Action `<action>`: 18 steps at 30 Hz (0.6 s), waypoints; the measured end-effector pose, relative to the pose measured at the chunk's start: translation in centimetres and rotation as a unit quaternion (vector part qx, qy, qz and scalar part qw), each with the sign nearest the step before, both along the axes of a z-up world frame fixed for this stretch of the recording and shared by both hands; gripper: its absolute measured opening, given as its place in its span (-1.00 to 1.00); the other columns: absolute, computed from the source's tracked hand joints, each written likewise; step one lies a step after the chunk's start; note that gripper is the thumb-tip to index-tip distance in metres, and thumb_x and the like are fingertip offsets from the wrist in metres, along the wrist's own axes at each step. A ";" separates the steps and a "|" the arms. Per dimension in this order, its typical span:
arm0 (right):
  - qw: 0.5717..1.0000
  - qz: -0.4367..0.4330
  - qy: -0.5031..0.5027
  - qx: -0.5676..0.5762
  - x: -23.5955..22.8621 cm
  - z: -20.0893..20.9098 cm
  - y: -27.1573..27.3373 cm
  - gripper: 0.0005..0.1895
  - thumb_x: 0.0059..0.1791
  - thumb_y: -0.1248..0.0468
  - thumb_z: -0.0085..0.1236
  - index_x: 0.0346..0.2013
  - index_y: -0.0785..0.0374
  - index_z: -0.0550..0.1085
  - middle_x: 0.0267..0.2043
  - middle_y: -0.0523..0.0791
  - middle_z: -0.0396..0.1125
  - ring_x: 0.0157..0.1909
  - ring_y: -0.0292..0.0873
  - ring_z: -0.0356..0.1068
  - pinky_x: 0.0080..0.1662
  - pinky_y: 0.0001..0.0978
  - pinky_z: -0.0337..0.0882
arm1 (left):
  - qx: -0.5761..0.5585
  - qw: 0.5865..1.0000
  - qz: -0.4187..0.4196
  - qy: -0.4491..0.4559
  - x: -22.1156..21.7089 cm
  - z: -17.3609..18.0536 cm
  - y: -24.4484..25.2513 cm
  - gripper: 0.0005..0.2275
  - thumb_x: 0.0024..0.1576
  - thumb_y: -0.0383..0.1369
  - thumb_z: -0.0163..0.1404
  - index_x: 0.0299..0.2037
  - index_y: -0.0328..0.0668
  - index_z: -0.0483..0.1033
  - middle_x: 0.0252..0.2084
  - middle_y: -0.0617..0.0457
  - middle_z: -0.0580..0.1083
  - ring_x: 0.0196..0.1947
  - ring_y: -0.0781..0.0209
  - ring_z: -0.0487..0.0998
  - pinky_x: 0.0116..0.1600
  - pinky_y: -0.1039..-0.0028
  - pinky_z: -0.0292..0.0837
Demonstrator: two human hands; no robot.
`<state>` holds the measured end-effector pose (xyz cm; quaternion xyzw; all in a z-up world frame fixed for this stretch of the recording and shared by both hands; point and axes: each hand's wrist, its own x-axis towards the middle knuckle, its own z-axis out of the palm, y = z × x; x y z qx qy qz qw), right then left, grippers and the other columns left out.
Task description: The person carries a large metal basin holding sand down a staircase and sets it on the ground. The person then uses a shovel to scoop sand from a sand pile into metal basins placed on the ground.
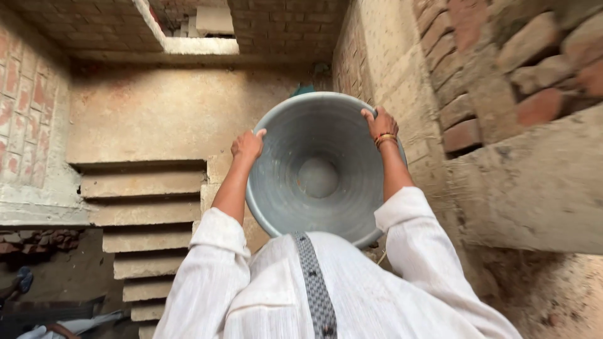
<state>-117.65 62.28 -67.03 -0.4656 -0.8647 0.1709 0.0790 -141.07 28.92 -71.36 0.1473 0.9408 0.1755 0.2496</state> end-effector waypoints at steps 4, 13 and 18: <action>1.000 0.007 -0.008 0.000 -4.1 -7.1 4.2 -0.34 0.03 -0.32 0.03 0.06 0.19 0.46 -0.07 0.17 0.45 0.01 0.30 0.42 0.00 0.15 0.39 | 0.003 1.000 0.003 0.013 -4.0 -3.6 0.8 -0.41 0.24 0.18 -0.19 0.17 -0.18 0.49 0.19 -0.30 0.43 0.22 -0.30 0.42 0.22 -0.02 0.34; 0.999 0.030 -0.022 -0.015 -10.2 -4.4 2.2 -0.39 0.03 -0.29 0.04 0.07 0.12 0.46 0.01 0.11 0.45 0.07 0.25 0.40 0.05 0.11 0.36 | -0.005 0.998 0.053 -0.034 -6.2 -2.7 -2.1 -0.42 0.26 0.14 -0.16 0.16 -0.26 0.49 0.16 -0.32 0.46 0.19 -0.30 0.45 0.23 0.04 0.37; 0.998 0.039 -0.042 0.003 -11.1 -5.4 4.0 -0.39 0.07 -0.29 0.07 0.00 0.20 0.46 0.01 0.13 0.44 0.07 0.27 0.40 0.04 0.13 0.38 | -0.012 1.000 0.020 -0.010 -8.4 -6.6 -0.6 -0.37 0.31 0.18 -0.24 0.16 -0.30 0.51 0.19 -0.35 0.47 0.22 -0.31 0.47 0.27 0.01 0.38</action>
